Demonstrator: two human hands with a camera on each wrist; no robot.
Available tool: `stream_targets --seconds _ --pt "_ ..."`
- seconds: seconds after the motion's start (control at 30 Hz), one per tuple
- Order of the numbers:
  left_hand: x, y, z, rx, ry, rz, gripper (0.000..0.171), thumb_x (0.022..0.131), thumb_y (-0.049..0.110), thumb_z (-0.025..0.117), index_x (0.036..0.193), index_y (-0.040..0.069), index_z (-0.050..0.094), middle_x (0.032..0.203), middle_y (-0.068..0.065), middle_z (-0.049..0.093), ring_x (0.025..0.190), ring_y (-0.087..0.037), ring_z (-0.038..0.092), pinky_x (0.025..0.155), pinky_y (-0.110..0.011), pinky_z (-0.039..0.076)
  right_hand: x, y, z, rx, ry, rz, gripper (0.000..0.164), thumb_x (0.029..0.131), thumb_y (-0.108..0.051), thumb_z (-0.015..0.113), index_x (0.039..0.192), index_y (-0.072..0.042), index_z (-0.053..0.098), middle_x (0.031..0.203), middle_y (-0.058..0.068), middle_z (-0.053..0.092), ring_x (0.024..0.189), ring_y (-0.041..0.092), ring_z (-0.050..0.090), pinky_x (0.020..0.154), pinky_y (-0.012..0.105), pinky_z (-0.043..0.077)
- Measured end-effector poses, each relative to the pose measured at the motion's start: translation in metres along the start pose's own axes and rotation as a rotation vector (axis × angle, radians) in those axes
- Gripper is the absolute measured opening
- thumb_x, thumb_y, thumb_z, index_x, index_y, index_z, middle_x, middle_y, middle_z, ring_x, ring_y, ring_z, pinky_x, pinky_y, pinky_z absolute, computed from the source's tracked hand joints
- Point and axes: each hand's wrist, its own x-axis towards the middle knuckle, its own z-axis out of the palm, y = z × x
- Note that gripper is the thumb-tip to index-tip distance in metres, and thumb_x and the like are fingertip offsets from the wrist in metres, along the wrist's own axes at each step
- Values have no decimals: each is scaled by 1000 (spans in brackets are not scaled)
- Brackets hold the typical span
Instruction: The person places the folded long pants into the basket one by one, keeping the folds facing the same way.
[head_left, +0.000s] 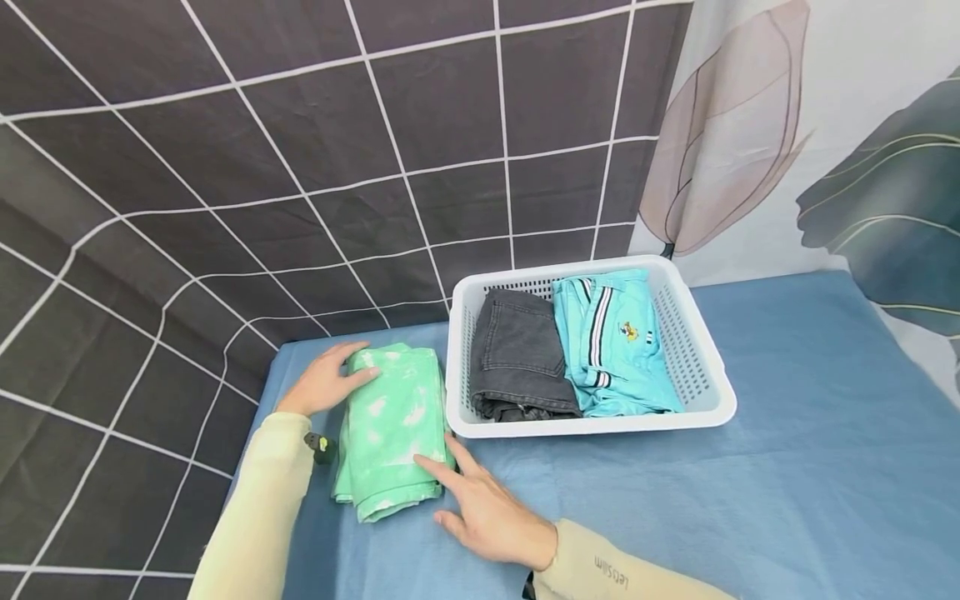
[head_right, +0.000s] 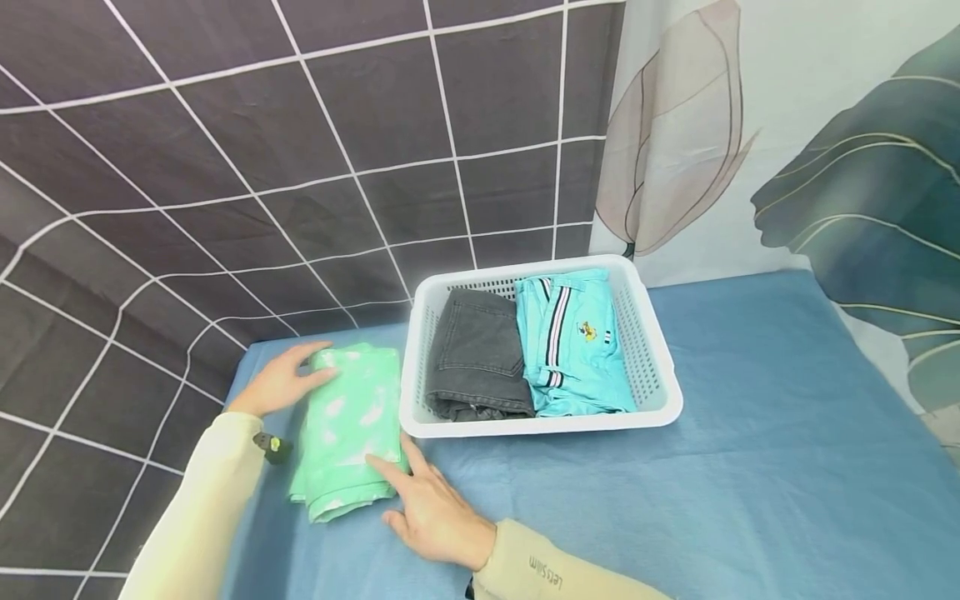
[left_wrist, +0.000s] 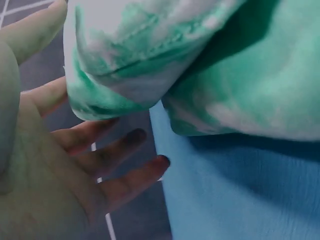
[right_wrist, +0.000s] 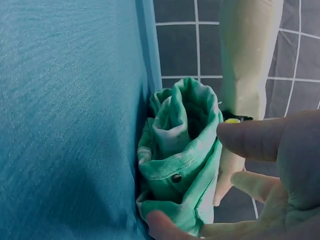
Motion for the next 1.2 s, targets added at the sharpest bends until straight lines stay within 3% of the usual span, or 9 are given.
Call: stream_targets --seconds 0.13,0.23,0.37,0.67,0.83,0.9,1.1,1.2 --pt "4 -5 2 -70 -47 -39 70 99 48 60 152 7 42 151 -25 43 136 -47 41 109 -63 34 1 0 2 53 3 34 69 99 -18 66 159 -20 32 164 24 13 137 33 45 102 40 48" --pt "6 -7 3 -123 -80 -70 72 99 48 60 154 8 39 152 -25 41 137 -47 40 109 -63 34 4 2 3 190 2 96 69 99 -22 65 158 -14 29 160 25 22 129 36 52 101 41 49" --pt "8 -9 6 -160 -103 -96 73 98 48 60 155 9 37 154 -26 39 139 -48 37 110 -63 32 8 5 2 355 0 155 67 99 -21 66 156 -11 32 152 23 36 113 37 62 89 36 55" --pt "7 -10 11 -168 -121 -121 72 98 50 60 153 8 40 151 -24 43 137 -45 41 110 -61 34 11 9 -2 325 -26 154 64 97 -22 68 154 -13 39 150 18 43 117 35 60 92 36 53" --pt "7 -11 13 -147 -115 -119 75 97 52 60 153 7 40 153 -24 41 138 -46 40 110 -62 33 11 10 -2 256 -13 142 62 98 -24 67 153 -14 40 151 13 46 134 31 48 108 44 43" --pt "5 -11 13 -137 -112 -122 76 97 53 60 154 6 39 155 -24 38 139 -47 38 111 -62 32 11 11 -2 256 -10 145 61 98 -24 66 152 -14 41 149 13 47 134 30 47 108 45 42" --pt "1 -10 13 -131 -105 -138 78 96 53 60 154 6 39 156 -23 36 140 -48 36 110 -63 32 12 12 -2 418 20 210 63 97 -18 68 149 -5 36 135 21 49 112 32 57 88 40 51" --pt "0 -11 14 -138 -100 -135 78 96 54 61 154 8 39 155 -23 37 139 -48 37 110 -63 33 14 12 -1 547 41 262 72 96 -15 68 151 4 26 136 26 47 116 36 57 92 45 52"
